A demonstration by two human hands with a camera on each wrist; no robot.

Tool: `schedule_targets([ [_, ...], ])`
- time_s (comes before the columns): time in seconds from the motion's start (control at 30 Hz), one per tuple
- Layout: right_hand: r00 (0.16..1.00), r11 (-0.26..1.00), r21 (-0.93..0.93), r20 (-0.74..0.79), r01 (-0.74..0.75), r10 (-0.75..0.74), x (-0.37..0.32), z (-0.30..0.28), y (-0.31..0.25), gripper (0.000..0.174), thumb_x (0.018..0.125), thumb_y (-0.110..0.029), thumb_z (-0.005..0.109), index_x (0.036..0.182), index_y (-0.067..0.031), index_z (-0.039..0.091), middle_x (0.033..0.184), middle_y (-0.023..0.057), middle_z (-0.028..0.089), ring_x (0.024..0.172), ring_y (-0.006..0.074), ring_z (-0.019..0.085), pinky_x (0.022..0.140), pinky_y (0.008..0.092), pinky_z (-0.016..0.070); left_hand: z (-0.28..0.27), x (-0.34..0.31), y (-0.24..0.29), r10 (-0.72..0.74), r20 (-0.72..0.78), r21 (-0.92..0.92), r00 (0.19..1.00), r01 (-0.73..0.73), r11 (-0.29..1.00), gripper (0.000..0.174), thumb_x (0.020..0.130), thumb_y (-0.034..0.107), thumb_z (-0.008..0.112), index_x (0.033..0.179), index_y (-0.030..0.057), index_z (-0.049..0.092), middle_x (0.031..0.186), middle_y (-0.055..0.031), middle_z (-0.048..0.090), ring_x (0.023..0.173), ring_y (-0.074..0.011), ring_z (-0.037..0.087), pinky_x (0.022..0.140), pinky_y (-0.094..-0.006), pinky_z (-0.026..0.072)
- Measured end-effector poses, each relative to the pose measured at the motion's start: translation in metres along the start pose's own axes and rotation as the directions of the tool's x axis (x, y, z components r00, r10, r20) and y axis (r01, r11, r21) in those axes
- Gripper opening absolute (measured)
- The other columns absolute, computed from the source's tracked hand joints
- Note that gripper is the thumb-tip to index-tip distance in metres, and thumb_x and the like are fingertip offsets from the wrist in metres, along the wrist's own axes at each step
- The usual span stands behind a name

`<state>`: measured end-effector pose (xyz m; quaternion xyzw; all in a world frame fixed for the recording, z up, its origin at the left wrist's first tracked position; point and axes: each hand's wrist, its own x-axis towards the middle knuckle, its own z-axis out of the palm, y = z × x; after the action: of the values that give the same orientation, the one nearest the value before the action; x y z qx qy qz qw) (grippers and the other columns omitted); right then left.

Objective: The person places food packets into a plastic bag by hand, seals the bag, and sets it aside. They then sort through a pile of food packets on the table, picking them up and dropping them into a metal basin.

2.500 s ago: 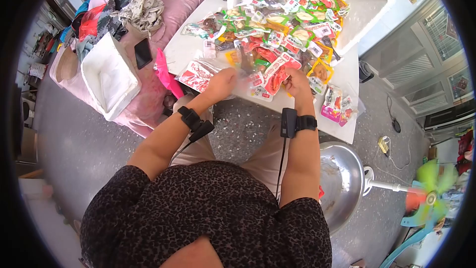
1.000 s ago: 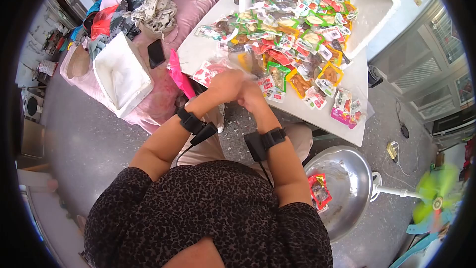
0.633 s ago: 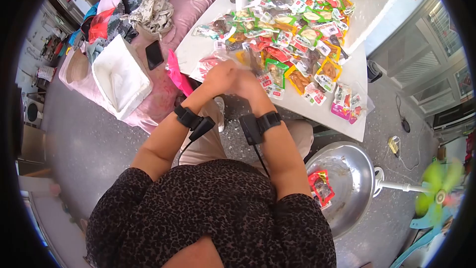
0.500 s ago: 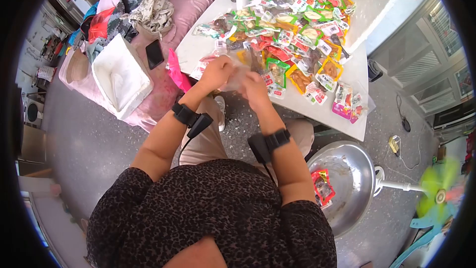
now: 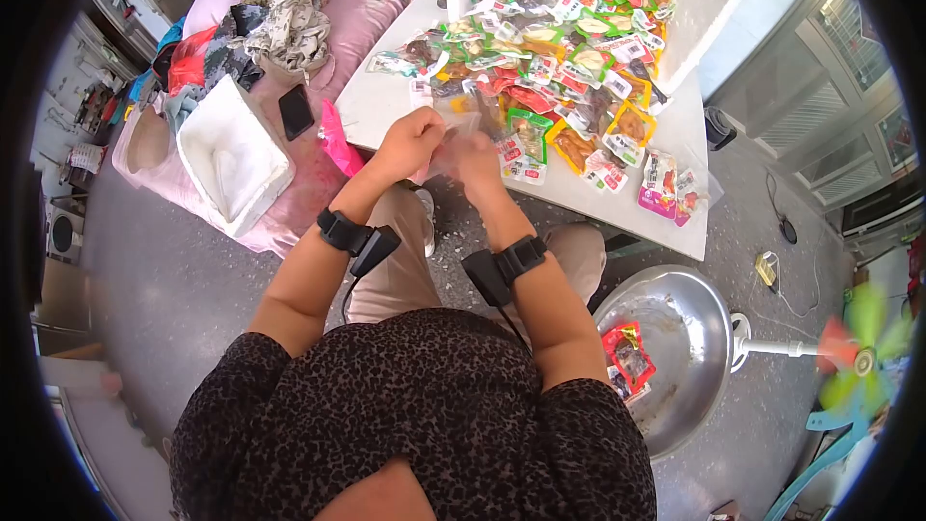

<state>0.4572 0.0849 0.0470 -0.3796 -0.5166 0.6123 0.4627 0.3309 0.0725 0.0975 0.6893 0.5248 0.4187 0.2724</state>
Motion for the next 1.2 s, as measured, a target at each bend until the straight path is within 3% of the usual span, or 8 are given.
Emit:
schedule_targets([
  [0.13, 0.995, 0.969, 0.223, 0.004, -0.101, 0.103, -0.016, 0.004, -0.055, 0.011, 0.075, -0.012, 0.046, 0.079, -0.0030, 0.051, 0.067, 0.0048, 0.053, 0.055, 0.0115, 0.050, 0.045, 0.0231, 0.0412, -0.007, -0.007, 0.022, -0.038, -0.003, -0.199, 0.999, 0.037, 0.979, 0.006, 0.078, 0.007, 0.046, 0.075, 0.0023, 0.049, 0.066, 0.0014, 0.048, 0.059, -0.0041, 0.043, 0.051, -0.0181, 0.0359],
  [0.4, 0.985, 0.974, 0.172, 0.118, -0.147, 0.128, -0.060, -0.019, -0.075, 0.010, 0.077, -0.014, 0.048, 0.077, -0.0045, 0.049, 0.070, 0.0023, 0.051, 0.060, 0.0080, 0.049, 0.046, 0.0197, 0.0386, 0.027, -0.055, 0.058, -0.179, 0.152, -0.487, 0.972, 0.232, 0.842, 0.004, 0.079, 0.005, 0.045, 0.078, 0.0017, 0.047, 0.071, -0.0001, 0.051, 0.065, -0.0037, 0.046, 0.057, -0.0172, 0.0385],
  [0.53, 0.974, 0.945, 0.247, 0.121, -0.216, 0.191, -0.078, -0.036, -0.064, 0.010, 0.078, -0.015, 0.048, 0.080, -0.0050, 0.049, 0.069, 0.0009, 0.049, 0.061, 0.0077, 0.049, 0.047, 0.0192, 0.0385, 0.046, -0.071, 0.068, -0.131, 0.116, -0.408, 0.985, 0.168, 0.898, 0.006, 0.079, 0.006, 0.046, 0.081, 0.0011, 0.048, 0.070, -0.0005, 0.052, 0.064, -0.0048, 0.047, 0.056, -0.0188, 0.0389],
  [0.73, 0.988, 0.937, 0.315, 0.073, -0.150, 0.134, -0.100, -0.043, -0.069, 0.015, 0.077, -0.016, 0.049, 0.080, -0.0013, 0.051, 0.072, 0.0039, 0.053, 0.062, 0.0108, 0.051, 0.049, 0.0224, 0.0407, 0.064, -0.082, 0.078, 0.160, 0.104, -0.210, 0.982, -0.136, 0.968, 0.009, 0.075, 0.008, 0.051, 0.083, 0.0025, 0.050, 0.073, -0.0054, 0.050, 0.062, -0.0101, 0.048, 0.056, -0.0221, 0.0391],
  [0.83, 0.981, 0.959, 0.207, 0.077, -0.192, 0.179, -0.106, -0.061, -0.066, 0.016, 0.076, -0.015, 0.050, 0.076, 0.0005, 0.052, 0.070, 0.0054, 0.054, 0.062, 0.0113, 0.051, 0.050, 0.0223, 0.0406, 0.074, -0.088, 0.078, 0.294, 0.130, -0.175, 0.947, -0.270, 0.947, 0.009, 0.074, 0.007, 0.052, 0.082, 0.0029, 0.051, 0.076, -0.0064, 0.049, 0.064, -0.0117, 0.048, 0.056, -0.0224, 0.0391],
  [1.0, 0.975, 0.979, -0.018, -0.097, -0.202, 0.200, -0.148, -0.076, -0.082, 0.013, 0.073, -0.014, 0.051, 0.078, -0.0028, 0.055, 0.070, 0.0024, 0.054, 0.066, 0.0080, 0.050, 0.058, 0.0207, 0.0398, 0.087, -0.094, 0.095, 0.350, 0.352, -0.300, 0.868, -0.250, 0.921, 0.015, 0.068, 0.008, 0.057, 0.081, 0.0014, 0.050, 0.075, -0.0076, 0.050, 0.068, -0.0183, 0.048, 0.061, -0.0271, 0.0391],
  [1.13, 0.973, 0.958, -0.287, -0.220, -0.001, -0.065, -0.183, -0.106, -0.068, 0.012, 0.075, -0.012, 0.050, 0.076, -0.0011, 0.055, 0.073, 0.0033, 0.051, 0.068, 0.0092, 0.049, 0.059, 0.0223, 0.0394, 0.100, -0.095, 0.107, 0.440, 0.512, -0.396, 0.738, -0.252, 0.883, 0.017, 0.069, 0.008, 0.057, 0.083, 0.0012, 0.050, 0.077, -0.0077, 0.050, 0.069, -0.0174, 0.049, 0.062, -0.0259, 0.0401],
  [1.2, 0.948, 0.932, -0.360, -0.310, -0.045, -0.074, -0.208, -0.128, -0.082, 0.011, 0.076, -0.011, 0.050, 0.075, -0.0011, 0.054, 0.076, 0.0032, 0.051, 0.070, 0.0094, 0.048, 0.059, 0.0230, 0.0397, 0.106, -0.095, 0.110, 0.436, 0.551, -0.436, 0.712, -0.200, 0.877, 0.016, 0.070, 0.008, 0.057, 0.084, 0.0013, 0.050, 0.078, -0.0072, 0.051, 0.069, -0.0159, 0.050, 0.063, -0.0247, 0.0403],
])
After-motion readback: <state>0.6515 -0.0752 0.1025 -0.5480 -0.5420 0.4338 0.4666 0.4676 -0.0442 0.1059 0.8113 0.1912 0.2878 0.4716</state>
